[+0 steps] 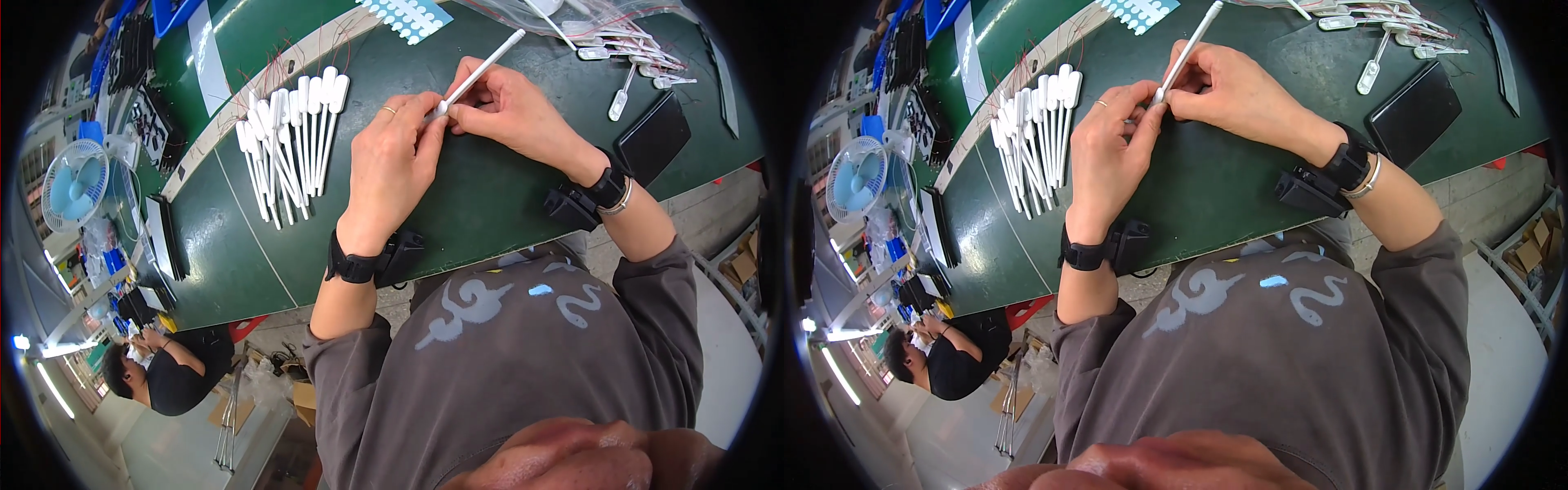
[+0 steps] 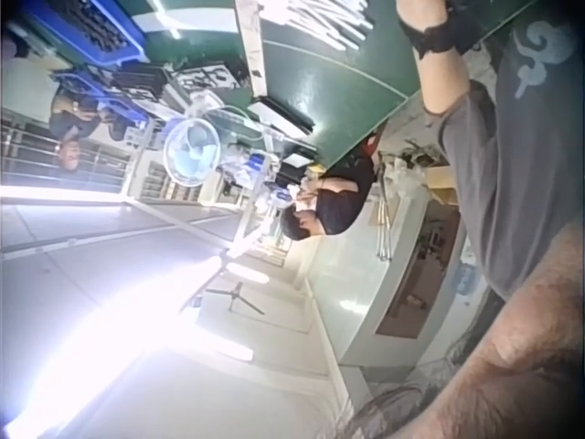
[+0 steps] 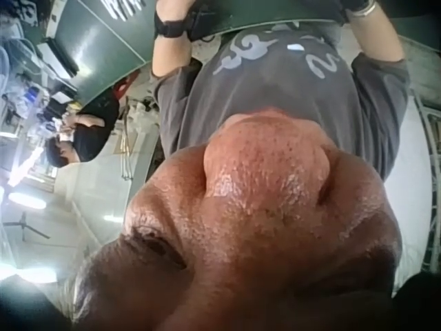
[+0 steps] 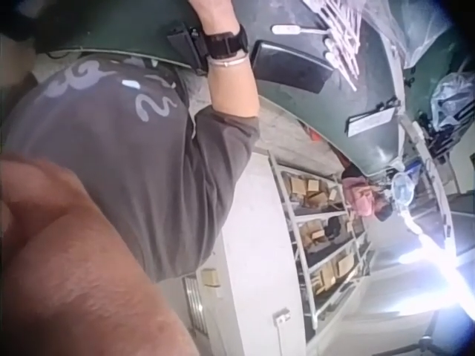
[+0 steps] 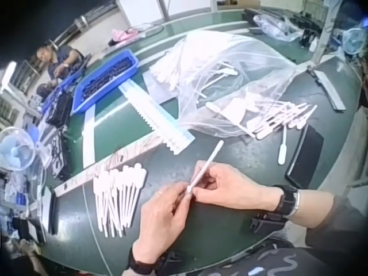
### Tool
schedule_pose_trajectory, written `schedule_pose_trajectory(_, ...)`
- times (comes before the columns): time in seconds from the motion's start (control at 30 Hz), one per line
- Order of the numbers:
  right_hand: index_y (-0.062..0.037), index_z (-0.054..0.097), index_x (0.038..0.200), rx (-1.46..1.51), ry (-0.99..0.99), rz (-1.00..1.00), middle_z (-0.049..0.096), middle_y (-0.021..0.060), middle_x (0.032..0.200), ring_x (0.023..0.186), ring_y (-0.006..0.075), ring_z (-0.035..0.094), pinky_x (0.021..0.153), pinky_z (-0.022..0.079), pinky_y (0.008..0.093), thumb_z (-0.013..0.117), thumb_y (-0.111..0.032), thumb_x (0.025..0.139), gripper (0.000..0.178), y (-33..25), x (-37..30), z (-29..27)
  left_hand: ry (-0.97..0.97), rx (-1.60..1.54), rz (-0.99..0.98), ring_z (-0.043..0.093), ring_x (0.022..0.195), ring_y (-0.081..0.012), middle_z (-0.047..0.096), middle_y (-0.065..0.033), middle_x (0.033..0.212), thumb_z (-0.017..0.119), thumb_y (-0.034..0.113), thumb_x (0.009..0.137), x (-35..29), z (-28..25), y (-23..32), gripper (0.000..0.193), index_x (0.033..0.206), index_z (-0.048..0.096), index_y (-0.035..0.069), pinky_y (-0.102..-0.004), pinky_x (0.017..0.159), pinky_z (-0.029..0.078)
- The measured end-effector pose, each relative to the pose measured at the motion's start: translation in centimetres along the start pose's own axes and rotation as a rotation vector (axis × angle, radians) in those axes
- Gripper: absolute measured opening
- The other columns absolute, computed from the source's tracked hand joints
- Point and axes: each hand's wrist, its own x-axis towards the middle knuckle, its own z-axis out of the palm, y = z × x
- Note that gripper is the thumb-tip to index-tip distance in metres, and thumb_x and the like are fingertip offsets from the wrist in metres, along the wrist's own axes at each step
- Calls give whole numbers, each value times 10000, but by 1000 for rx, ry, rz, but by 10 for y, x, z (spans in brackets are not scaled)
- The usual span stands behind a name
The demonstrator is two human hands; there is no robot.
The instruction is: The person picks up a white plastic housing and a white plastic stem, fits the stem into the housing, and then threads a wire through the assembly.
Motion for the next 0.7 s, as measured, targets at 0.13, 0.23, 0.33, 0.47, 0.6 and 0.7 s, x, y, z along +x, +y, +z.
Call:
schedule_pose_trajectory(0.13,-36,558,958,-90,18,-5,615,4,898,850,47,594,783,522,219,625,-82,927,87,2,-1,1,15,127,85,663,713,-285,661,-120,878,667,43,853,0,0,0,141,993,653,27,-384,611,529)
schedule_pose_trajectory(0.23,-33,555,954,-88,23,-16,611,1,894,847,41,584,777,509,216,626,-87,929,92,4,1,2,46,223,116,659,706,-287,654,-118,862,662,47,848,0,3,2,141,986,641,30,-389,607,531)
schedule_pose_trajectory(0.33,-31,554,952,-102,33,-26,609,-2,889,844,36,576,773,498,213,627,-94,931,98,4,1,2,62,307,139,656,702,-291,649,-115,849,655,51,848,0,7,3,140,983,627,31,-391,603,533)
schedule_pose_trajectory(0.47,-29,556,954,-141,46,-36,609,-6,882,842,32,571,768,492,213,630,-104,933,107,3,1,4,66,388,140,654,694,-300,644,-117,831,643,62,856,2,10,5,137,984,604,30,-392,597,534)
schedule_pose_trajectory(0.6,-23,566,969,-155,55,-46,618,-2,885,848,35,576,753,492,222,628,-109,940,110,2,-1,6,38,391,78,652,669,-317,644,-133,813,634,79,862,2,7,11,138,979,585,25,-397,594,536)
schedule_pose_trajectory(0.7,-15,574,987,-145,57,-56,629,8,893,851,41,583,736,493,230,622,-103,948,107,0,-3,10,-14,379,-4,648,647,-329,643,-147,799,628,88,865,4,0,16,138,975,576,23,-402,592,536)
